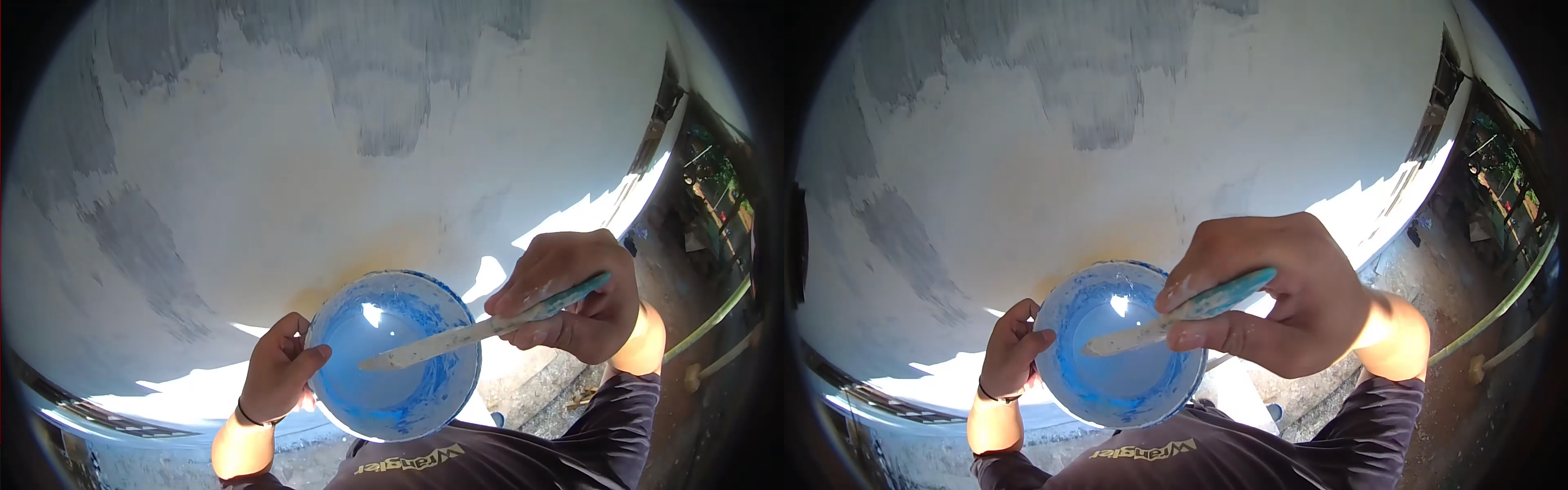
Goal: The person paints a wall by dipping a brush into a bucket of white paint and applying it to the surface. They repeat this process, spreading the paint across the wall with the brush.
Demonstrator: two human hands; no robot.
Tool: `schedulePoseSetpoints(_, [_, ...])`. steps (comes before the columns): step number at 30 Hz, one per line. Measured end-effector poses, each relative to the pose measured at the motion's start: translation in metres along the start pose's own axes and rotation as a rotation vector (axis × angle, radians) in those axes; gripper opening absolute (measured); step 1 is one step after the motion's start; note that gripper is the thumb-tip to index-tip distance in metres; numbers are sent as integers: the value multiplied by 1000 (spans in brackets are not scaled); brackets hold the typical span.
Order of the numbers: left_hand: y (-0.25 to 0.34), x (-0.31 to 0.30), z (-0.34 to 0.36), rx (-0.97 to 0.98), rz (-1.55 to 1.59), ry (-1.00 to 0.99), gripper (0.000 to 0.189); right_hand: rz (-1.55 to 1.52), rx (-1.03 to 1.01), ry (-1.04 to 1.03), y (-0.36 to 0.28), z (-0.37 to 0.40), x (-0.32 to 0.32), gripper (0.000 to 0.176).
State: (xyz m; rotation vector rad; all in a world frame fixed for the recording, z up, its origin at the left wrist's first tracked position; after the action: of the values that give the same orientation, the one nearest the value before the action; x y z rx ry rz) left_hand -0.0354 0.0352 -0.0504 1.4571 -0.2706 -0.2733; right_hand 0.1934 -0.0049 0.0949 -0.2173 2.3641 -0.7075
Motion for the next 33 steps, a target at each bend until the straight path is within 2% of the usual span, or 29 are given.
schedulePoseSetpoints(1, [-14,0,-1,-55,13,9,13,3,43,-44,13,2,17,17])
schedulePoseSetpoints(2, [-17,4,-4,35,74,1,12,59,146,-202,24,3,36,17])
schedulePoseSetpoints(3, [-15,5,-6,135,131,-7,13,50,173,-268,33,5,52,17])
schedulePoseSetpoints(5, [-13,9,-7,61,83,-3,13,35,254,-409,50,13,78,18])
schedulePoseSetpoints(6, [-15,10,-6,17,33,-7,14,18,270,-413,57,15,85,18])
schedulePoseSetpoints(10, [-23,8,-7,38,55,-8,15,3,312,-506,81,23,110,17])
schedulePoseSetpoints(22, [-33,1,-6,1,38,1,15,-13,408,-445,103,25,111,17])
schedulePoseSetpoints(24, [-36,4,-7,6,54,5,16,65,442,-297,102,24,99,16])
schedulePoseSetpoints(26, [-39,7,-8,14,69,6,16,83,490,-240,107,26,93,17])
schedulePoseSetpoints(28, [-49,10,-8,-92,-10,5,16,99,538,-178,113,33,91,19])
schedulePoseSetpoints(30, [-49,17,-10,-80,2,14,17,263,295,-201,99,32,99,18])
schedulePoseSetpoints(31, [-50,19,-10,-49,-5,25,18,171,444,-179,109,35,97,16])
schedulePoseSetpoints(32, [-51,20,-11,-18,-14,35,20,176,442,-172,110,39,100,16])
schedulePoseSetpoints(33, [-54,20,-10,-15,-14,47,19,259,276,-167,102,40,108,15])
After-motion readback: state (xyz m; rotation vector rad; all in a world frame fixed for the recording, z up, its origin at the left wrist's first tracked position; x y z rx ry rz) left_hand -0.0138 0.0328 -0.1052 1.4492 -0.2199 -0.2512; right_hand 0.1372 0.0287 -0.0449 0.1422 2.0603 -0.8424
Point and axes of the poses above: each hand's wrist, its own z-axis away from the middle knuckle, its own x-axis out of the palm, y = z × x, the point moved 8 cm from there along -z, towards the middle knuckle, and after that the axes turned 4 degrees about -y, right-handed, at the moved point
